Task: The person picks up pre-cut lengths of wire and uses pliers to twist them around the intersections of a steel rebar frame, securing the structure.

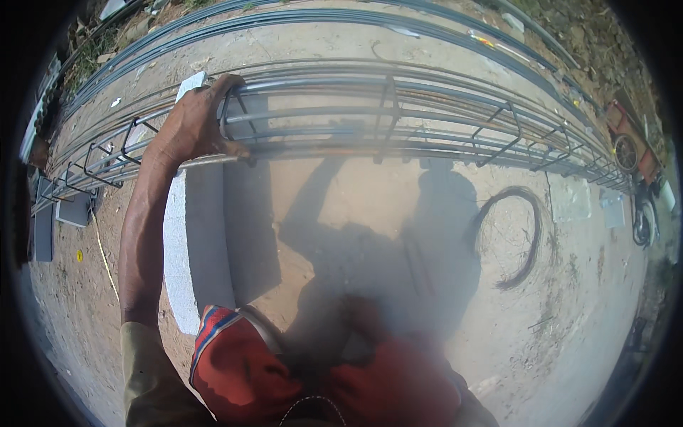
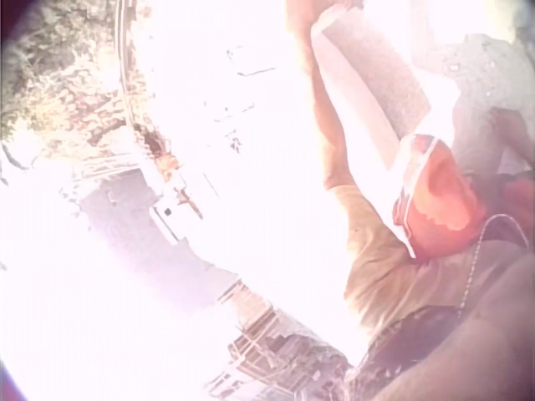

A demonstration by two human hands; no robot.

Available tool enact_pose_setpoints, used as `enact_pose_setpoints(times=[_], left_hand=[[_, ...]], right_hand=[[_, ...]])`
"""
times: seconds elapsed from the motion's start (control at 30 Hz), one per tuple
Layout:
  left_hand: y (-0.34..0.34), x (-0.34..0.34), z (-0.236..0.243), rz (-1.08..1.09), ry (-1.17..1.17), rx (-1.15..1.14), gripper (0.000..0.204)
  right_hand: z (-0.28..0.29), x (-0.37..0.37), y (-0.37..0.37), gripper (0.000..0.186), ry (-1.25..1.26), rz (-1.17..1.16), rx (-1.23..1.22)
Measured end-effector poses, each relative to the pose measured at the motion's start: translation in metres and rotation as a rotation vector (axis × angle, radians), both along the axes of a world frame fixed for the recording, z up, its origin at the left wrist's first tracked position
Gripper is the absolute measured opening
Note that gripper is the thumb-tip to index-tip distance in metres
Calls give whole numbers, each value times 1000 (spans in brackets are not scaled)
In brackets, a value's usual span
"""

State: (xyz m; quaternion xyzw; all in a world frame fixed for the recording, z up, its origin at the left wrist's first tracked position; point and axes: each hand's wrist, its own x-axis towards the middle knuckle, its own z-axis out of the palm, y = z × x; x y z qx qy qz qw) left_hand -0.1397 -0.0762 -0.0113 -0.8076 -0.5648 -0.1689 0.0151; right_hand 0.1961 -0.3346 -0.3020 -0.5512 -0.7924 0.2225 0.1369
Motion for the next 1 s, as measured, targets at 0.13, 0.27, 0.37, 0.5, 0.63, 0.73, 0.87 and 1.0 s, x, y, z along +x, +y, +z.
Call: enact_pose_setpoints(times=[0.13, 0.27, 0.37, 0.5, 0.63, 0.73, 0.87, 1.0], left_hand=[[-6, 7, 7, 73, -12, -108, 105], [-29, 6, 7, 17, 88, 298, 120], [-75, -6, -29, -32, -108, 360, 117], [-163, -20, -66, 27, -905, -70, 104], [-173, 51, -79, 29, -1829, -474, 109], [-172, 60, -64, 302, -2043, -452, 94], [-193, 25, -68, 357, -1921, -552, 57], [-196, 23, -61, 329, -2328, -49, 44]], right_hand=[[-7, 10, 0, 28, 114, 72, -66], [26, 10, 8, 33, 556, -31, -114], [80, 11, 22, 39, 584, -126, -85], [106, -3, 34, 40, 685, -206, 45], [127, -30, 57, 39, 576, 194, 64], [121, -39, 57, 38, 437, 435, -15], [104, -35, 43, 36, 333, 517, -112], [94, -25, 17, 37, 367, 396, -459]])
